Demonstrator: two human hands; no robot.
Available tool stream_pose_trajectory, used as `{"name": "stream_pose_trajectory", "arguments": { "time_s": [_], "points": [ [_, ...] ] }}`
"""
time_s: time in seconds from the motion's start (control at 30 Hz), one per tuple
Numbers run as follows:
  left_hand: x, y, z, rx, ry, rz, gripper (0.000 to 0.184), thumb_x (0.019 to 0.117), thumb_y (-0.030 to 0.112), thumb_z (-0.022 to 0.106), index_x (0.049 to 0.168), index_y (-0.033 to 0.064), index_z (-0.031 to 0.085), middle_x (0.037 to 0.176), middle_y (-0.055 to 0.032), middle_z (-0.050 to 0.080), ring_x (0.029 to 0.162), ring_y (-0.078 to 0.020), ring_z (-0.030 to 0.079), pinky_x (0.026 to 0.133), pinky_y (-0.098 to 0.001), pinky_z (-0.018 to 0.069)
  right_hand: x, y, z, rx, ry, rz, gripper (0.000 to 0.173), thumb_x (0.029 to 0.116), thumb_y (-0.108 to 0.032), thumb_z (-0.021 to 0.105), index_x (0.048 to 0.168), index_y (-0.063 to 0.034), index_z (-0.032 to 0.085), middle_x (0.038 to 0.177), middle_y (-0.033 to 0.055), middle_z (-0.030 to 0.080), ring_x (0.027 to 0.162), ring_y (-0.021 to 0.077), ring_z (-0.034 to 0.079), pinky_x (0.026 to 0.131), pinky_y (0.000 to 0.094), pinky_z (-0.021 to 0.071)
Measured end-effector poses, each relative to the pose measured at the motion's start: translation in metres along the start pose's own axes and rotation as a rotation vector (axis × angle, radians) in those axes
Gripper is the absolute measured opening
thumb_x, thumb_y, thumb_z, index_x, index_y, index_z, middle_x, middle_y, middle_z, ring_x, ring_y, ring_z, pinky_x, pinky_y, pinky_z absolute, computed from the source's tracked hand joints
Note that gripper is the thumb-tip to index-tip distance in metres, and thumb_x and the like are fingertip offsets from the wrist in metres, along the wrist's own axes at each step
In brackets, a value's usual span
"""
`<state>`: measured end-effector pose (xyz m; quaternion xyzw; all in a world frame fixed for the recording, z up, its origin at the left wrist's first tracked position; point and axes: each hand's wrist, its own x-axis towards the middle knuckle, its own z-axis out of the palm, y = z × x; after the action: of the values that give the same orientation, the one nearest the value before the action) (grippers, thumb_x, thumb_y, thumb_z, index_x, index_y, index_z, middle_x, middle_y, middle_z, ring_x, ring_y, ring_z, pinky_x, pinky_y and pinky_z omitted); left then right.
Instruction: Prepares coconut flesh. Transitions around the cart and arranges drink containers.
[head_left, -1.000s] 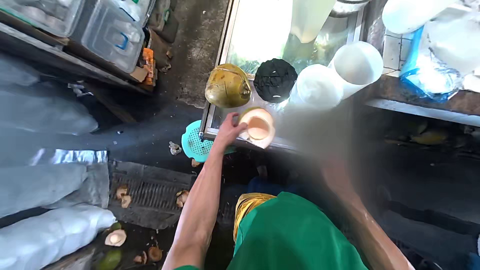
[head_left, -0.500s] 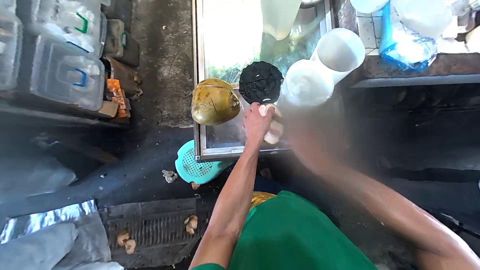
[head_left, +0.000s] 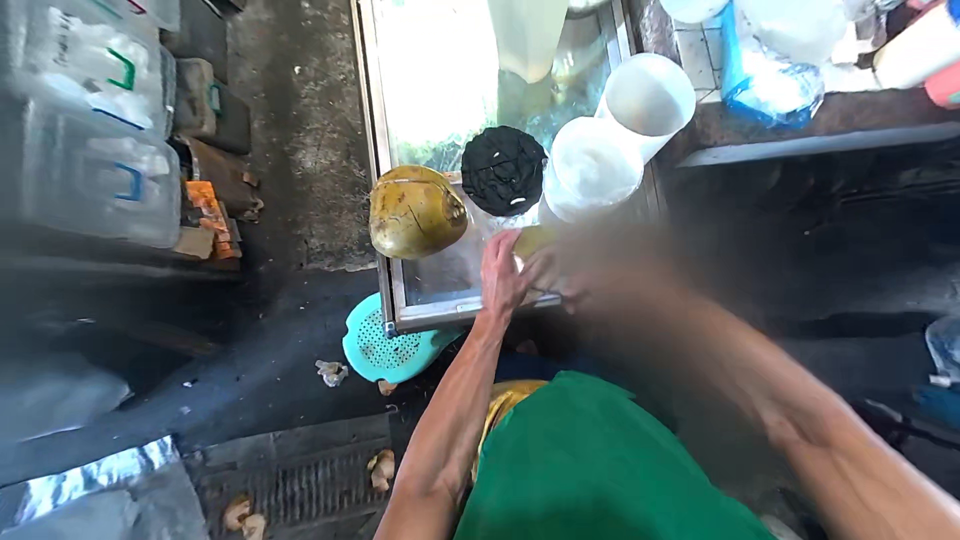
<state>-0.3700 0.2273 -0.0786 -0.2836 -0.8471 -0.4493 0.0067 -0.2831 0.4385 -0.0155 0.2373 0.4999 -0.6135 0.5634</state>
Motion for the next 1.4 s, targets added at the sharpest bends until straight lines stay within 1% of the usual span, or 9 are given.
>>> {"name": "stream_pose_trajectory", "arguments": {
  "time_s": [0.07, 0.17, 0.3, 0.5, 0.77, 0.87, 1.07, 1.23, 1.4],
  "points": [
    [0.003, -0.011, -0.008, -0.067, 0.088, -0.074, 0.065, 0.0875, 0.045, 0.076, 0.135, 0.0040, 0.061, 0.133, -0.0158, 0.064, 0.122, -0.0262, 0.063, 0.103, -0.0462, 0.0528, -0.012, 0.010, -0.003, 0.018, -0.132, -0.106, 0.045, 0.1092, -0.044, 0.032, 0.096, -0.0119, 0.060, 0.053, -0.0074, 0.037, 0.036, 0.0014, 0.033, 0.034, 0.0182, 0.0315],
    [0.015, 0.008, -0.031, -0.101, 0.185, -0.290, 0.068, 0.0862, 0.048, 0.074, 0.139, 0.0079, 0.058, 0.123, -0.0134, 0.069, 0.109, -0.0234, 0.068, 0.094, -0.0488, 0.0563, -0.039, -0.009, 0.013, -0.262, 0.202, -0.166, 0.035, 0.1115, -0.038, 0.037, 0.110, -0.0104, 0.059, 0.067, 0.0010, 0.051, 0.045, 0.0090, 0.044, 0.040, 0.0242, 0.0400],
    [0.062, 0.054, -0.052, -0.074, 0.336, -0.252, 0.070, 0.0891, 0.052, 0.069, 0.142, 0.0094, 0.054, 0.125, -0.0134, 0.067, 0.107, -0.0214, 0.068, 0.091, -0.0465, 0.0574, -0.104, -0.053, 0.048, -0.829, 0.809, -0.268, 0.037, 0.1095, -0.024, 0.042, 0.141, -0.0079, 0.052, 0.113, 0.0195, 0.067, 0.103, 0.0341, 0.067, 0.090, 0.0534, 0.0534],
    [0.157, 0.105, -0.046, 0.002, 0.483, 0.211, 0.072, 0.0898, 0.045, 0.075, 0.136, -0.0061, 0.055, 0.130, -0.0225, 0.063, 0.120, -0.0252, 0.063, 0.103, -0.0400, 0.0523, -0.148, -0.060, 0.018, -1.083, 1.555, -0.708, 0.066, 0.0922, -0.010, 0.067, 0.155, -0.0130, 0.045, 0.105, 0.0214, 0.060, 0.093, 0.0376, 0.062, 0.071, 0.0466, 0.0528],
    [0.216, 0.116, -0.001, 0.189, 0.430, 0.582, 0.069, 0.0875, 0.044, 0.079, 0.137, 0.0014, 0.056, 0.136, -0.0231, 0.060, 0.126, -0.0307, 0.060, 0.106, -0.0443, 0.0507, -0.211, -0.042, -0.024, -1.016, 1.410, -0.420, 0.063, 0.0930, -0.017, 0.069, 0.152, -0.0143, 0.047, 0.117, 0.0212, 0.059, 0.099, 0.0371, 0.063, 0.071, 0.0467, 0.0541],
    [0.219, 0.113, 0.015, 0.214, 0.400, 0.566, 0.069, 0.0862, 0.039, 0.081, 0.138, 0.0010, 0.056, 0.137, -0.0236, 0.059, 0.127, -0.0329, 0.059, 0.106, -0.0461, 0.0500, -0.197, -0.047, -0.043, -0.996, 1.430, -0.451, 0.075, 0.0881, -0.016, 0.076, 0.156, -0.0130, 0.042, 0.121, 0.0231, 0.057, 0.102, 0.0388, 0.061, 0.072, 0.0475, 0.0546],
    [0.216, 0.100, 0.033, 0.257, 0.448, 0.541, 0.069, 0.0880, 0.044, 0.078, 0.138, 0.0023, 0.056, 0.138, -0.0232, 0.059, 0.128, -0.0340, 0.058, 0.107, -0.0477, 0.0489, -0.186, -0.020, -0.045, -0.972, 1.287, -0.295, 0.059, 0.0997, -0.012, 0.056, 0.157, -0.0122, 0.040, 0.127, 0.0230, 0.056, 0.112, 0.0395, 0.060, 0.079, 0.0483, 0.0547],
    [0.206, 0.103, 0.033, 0.277, 0.471, 0.531, 0.068, 0.0880, 0.043, 0.077, 0.138, 0.0023, 0.055, 0.138, -0.0234, 0.059, 0.129, -0.0331, 0.058, 0.108, -0.0461, 0.0489, -0.177, -0.035, -0.059, -0.998, 1.384, -0.432, 0.069, 0.0959, -0.016, 0.066, 0.159, -0.0130, 0.038, 0.123, 0.0217, 0.056, 0.106, 0.0370, 0.060, 0.073, 0.0454, 0.0542],
    [0.200, 0.115, 0.028, 0.282, 0.564, 0.472, 0.069, 0.0903, 0.047, 0.075, 0.136, -0.0005, 0.056, 0.135, -0.0243, 0.061, 0.128, -0.0329, 0.059, 0.108, -0.0460, 0.0491, -0.184, 0.012, -0.062, -0.953, 1.321, -0.517, 0.055, 0.0959, -0.011, 0.060, 0.150, -0.0142, 0.051, 0.124, 0.0256, 0.061, 0.108, 0.0434, 0.064, 0.080, 0.0553, 0.0568]
  ]
}}
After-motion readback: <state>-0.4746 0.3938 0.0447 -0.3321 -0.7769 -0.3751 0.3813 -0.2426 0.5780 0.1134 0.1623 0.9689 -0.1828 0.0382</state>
